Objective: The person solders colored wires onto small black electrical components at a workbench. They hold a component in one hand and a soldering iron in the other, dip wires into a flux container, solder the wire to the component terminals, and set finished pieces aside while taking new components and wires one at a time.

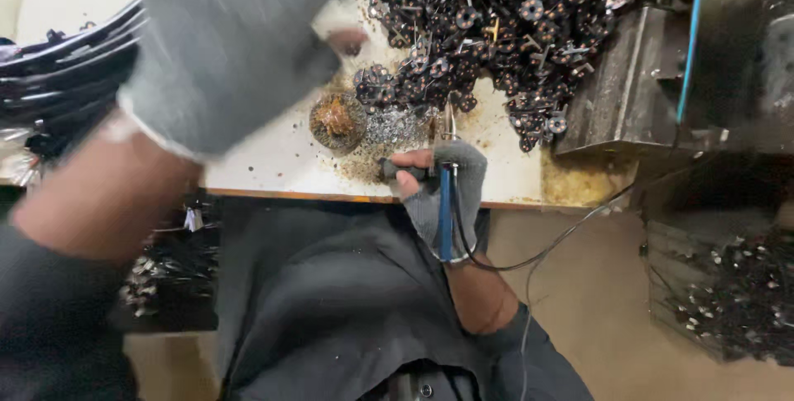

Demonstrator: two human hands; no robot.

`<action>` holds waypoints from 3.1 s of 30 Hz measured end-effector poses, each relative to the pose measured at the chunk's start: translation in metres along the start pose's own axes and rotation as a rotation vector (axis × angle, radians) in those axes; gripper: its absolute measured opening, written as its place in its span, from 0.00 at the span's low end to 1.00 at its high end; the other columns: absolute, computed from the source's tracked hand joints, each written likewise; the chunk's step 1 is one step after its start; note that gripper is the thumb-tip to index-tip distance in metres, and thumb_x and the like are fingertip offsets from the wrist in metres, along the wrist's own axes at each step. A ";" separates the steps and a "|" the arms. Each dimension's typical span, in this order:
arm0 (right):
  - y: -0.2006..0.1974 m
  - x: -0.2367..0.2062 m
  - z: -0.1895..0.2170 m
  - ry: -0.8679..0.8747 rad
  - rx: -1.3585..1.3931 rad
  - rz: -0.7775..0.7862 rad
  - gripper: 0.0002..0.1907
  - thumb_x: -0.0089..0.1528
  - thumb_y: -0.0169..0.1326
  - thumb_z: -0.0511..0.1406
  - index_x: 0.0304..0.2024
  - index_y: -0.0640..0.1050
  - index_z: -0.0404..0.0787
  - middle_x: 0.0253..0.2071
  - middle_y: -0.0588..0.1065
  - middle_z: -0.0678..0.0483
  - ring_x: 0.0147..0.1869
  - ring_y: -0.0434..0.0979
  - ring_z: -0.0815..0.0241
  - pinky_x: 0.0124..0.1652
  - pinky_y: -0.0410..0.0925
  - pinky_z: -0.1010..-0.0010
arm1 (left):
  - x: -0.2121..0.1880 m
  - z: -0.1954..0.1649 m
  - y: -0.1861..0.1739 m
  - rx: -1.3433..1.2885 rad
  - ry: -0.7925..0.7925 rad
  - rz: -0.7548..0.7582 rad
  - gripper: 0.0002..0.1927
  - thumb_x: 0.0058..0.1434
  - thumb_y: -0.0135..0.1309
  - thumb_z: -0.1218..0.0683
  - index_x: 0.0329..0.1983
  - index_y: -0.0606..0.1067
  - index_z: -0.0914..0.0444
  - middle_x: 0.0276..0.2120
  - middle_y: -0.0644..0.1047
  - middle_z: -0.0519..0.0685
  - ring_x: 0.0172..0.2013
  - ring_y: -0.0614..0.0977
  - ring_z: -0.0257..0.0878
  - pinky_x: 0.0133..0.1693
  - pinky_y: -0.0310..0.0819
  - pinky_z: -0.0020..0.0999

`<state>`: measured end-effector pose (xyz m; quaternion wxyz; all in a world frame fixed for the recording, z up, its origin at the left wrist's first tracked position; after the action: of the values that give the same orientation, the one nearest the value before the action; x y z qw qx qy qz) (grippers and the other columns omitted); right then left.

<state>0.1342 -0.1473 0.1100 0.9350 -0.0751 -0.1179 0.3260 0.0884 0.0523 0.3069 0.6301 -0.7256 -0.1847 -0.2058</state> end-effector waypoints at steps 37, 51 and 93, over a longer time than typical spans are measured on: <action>0.026 0.081 0.044 -0.536 -0.706 -0.026 0.19 0.59 0.70 0.30 0.47 0.74 0.43 0.39 0.80 0.54 0.41 0.80 0.53 0.42 0.71 0.63 | -0.153 -0.026 0.149 -0.599 -0.399 0.346 0.11 0.53 0.63 0.46 0.29 0.76 0.56 0.24 0.76 0.49 0.25 0.80 0.51 0.26 0.71 0.47; 0.035 0.011 -0.056 -0.022 0.032 0.151 0.33 0.61 0.67 0.27 0.57 0.58 0.46 0.40 0.79 0.48 0.44 0.83 0.55 0.49 0.77 0.66 | -0.168 -0.008 0.187 -0.550 -0.440 0.294 0.21 0.56 0.62 0.42 0.52 0.80 0.52 0.30 0.78 0.47 0.30 0.82 0.47 0.27 0.72 0.43; 0.056 0.041 -0.102 0.012 -0.069 0.149 0.33 0.58 0.69 0.25 0.52 0.59 0.41 0.37 0.78 0.49 0.42 0.83 0.56 0.46 0.76 0.67 | -0.178 0.017 0.234 -0.668 -0.280 0.410 0.25 0.46 0.66 0.49 0.48 0.76 0.57 0.36 0.78 0.49 0.33 0.82 0.51 0.29 0.74 0.45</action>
<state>0.1596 -0.0842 0.0068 0.9057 -0.1176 -0.1174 0.3901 0.0616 0.0357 0.0140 0.3566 -0.9329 -0.0433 -0.0239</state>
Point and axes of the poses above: each hand's wrist, its own x-axis towards the middle knuckle, its own y-axis out of the palm, z = x × y, the point moved 10 cm from there along x, towards the middle knuckle
